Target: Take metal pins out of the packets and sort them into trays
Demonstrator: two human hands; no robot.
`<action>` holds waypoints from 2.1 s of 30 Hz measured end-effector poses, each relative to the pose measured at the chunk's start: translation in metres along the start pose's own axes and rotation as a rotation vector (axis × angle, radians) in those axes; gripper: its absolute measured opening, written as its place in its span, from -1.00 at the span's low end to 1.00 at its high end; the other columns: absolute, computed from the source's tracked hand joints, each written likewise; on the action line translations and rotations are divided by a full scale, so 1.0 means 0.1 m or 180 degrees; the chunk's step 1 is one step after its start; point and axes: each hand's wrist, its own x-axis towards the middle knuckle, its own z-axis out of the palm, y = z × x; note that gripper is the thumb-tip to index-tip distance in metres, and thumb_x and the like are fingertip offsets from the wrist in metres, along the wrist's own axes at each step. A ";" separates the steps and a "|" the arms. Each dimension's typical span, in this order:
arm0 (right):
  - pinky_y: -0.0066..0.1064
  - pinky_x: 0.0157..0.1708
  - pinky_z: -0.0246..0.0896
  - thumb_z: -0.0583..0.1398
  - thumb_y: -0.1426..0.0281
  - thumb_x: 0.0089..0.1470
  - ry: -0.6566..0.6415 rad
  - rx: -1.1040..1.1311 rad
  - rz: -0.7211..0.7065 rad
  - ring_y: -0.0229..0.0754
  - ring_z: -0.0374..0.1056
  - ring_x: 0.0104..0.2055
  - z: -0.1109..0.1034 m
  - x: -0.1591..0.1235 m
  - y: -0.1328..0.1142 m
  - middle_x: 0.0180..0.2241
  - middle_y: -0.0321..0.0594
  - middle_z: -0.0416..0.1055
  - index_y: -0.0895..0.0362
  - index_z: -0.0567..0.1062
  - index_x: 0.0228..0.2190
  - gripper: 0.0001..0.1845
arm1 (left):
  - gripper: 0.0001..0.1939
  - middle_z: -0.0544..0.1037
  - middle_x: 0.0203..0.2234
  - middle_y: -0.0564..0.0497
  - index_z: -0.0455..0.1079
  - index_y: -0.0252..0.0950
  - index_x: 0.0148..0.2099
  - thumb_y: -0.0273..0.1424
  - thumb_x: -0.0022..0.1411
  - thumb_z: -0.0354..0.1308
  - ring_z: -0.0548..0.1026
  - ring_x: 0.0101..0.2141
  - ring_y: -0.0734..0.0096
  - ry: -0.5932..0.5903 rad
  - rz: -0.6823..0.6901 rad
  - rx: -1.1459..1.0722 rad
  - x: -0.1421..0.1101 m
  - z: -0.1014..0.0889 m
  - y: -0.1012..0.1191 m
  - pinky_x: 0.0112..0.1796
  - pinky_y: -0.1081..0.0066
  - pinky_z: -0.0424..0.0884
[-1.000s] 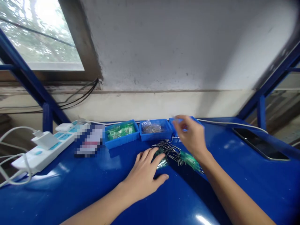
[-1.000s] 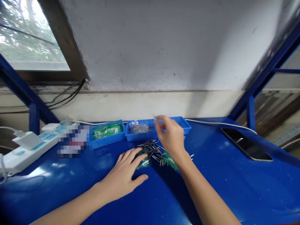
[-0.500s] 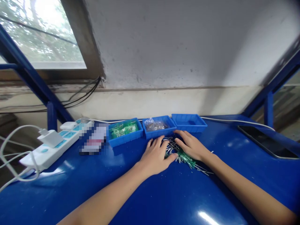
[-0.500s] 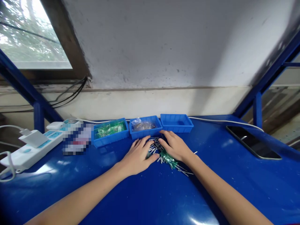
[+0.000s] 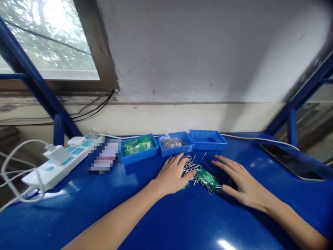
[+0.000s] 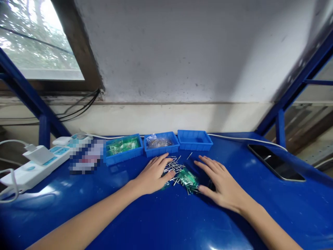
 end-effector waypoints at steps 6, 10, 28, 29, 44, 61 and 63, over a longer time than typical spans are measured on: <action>0.13 0.19 -0.23 0.13 -0.13 -0.08 -0.0418 -0.0010 -0.0428 0.20 -0.25 0.30 0.19 0.24 0.01 0.30 -0.03 -0.27 0.03 -0.13 0.26 0.02 | -0.40 0.14 0.23 -0.10 0.08 -0.20 0.21 0.04 0.28 -0.22 0.05 0.22 0.12 0.0000 0.0456 0.0201 0.13 0.08 0.00 0.16 -0.02 -0.06; 0.09 0.19 -0.20 0.15 -0.13 -0.11 -0.0346 0.0251 -0.0557 0.18 -0.10 0.26 0.31 0.68 -0.17 0.23 0.09 0.00 0.15 0.06 0.21 0.00 | -0.52 0.27 0.15 -0.14 0.13 -0.28 0.14 -0.09 0.32 -0.16 0.18 0.16 0.17 0.0148 0.0520 0.0201 0.12 0.09 0.00 0.15 0.09 0.01; 0.09 0.18 -0.15 0.15 -0.17 -0.16 -0.0107 0.0764 -0.0499 0.21 -0.05 0.24 0.34 0.70 -0.86 0.22 0.17 0.01 0.27 0.00 0.22 0.11 | -0.78 0.46 -0.26 -0.02 0.32 -0.24 -0.21 -0.35 0.35 -0.14 0.44 -0.21 0.31 0.1005 0.0108 -0.0045 -0.16 -0.16 -0.10 -0.18 0.32 0.36; 0.11 0.19 -0.20 0.14 -0.18 -0.16 -0.0039 0.0702 -0.0598 0.21 -0.07 0.25 0.31 0.71 -0.82 0.22 0.13 0.01 0.23 -0.01 0.23 0.11 | -0.81 0.45 -0.21 -0.03 0.32 -0.25 -0.19 -0.36 0.33 -0.11 0.42 -0.15 0.29 0.1208 0.0146 0.0128 -0.19 -0.21 -0.13 -0.11 0.30 0.34; -0.08 -0.13 0.30 0.10 0.10 0.06 0.0988 -0.0067 0.0182 0.11 0.39 -0.08 0.31 1.22 0.01 -0.02 0.03 0.38 0.15 0.37 -0.02 -0.47 | -0.71 0.42 -0.08 -0.03 0.27 -0.17 0.00 -0.28 0.23 0.07 0.36 -0.11 0.11 0.1290 -0.0289 0.1184 -0.20 -0.43 -0.64 -0.10 0.08 0.16; -0.09 -0.06 0.28 0.12 0.19 0.09 0.0936 -0.0046 0.0180 0.03 0.40 -0.05 0.25 1.06 -0.01 0.05 -0.06 0.35 0.09 0.48 -0.11 -0.63 | -0.74 0.44 -0.27 -0.02 0.36 -0.21 -0.13 -0.21 0.17 0.15 0.40 -0.24 0.18 -0.0032 0.0623 0.0484 -0.56 -0.11 0.42 -0.22 0.19 0.32; -0.14 -0.07 0.31 0.13 0.19 0.09 0.0932 -0.0012 0.0176 0.01 0.40 -0.05 0.24 1.06 0.01 0.06 -0.07 0.34 0.09 0.47 -0.11 -0.63 | -0.85 0.44 -0.28 -0.01 0.36 -0.22 -0.17 -0.31 0.21 0.12 0.40 -0.25 0.20 -0.0165 0.0613 0.0526 -0.57 -0.05 0.47 -0.24 0.22 0.32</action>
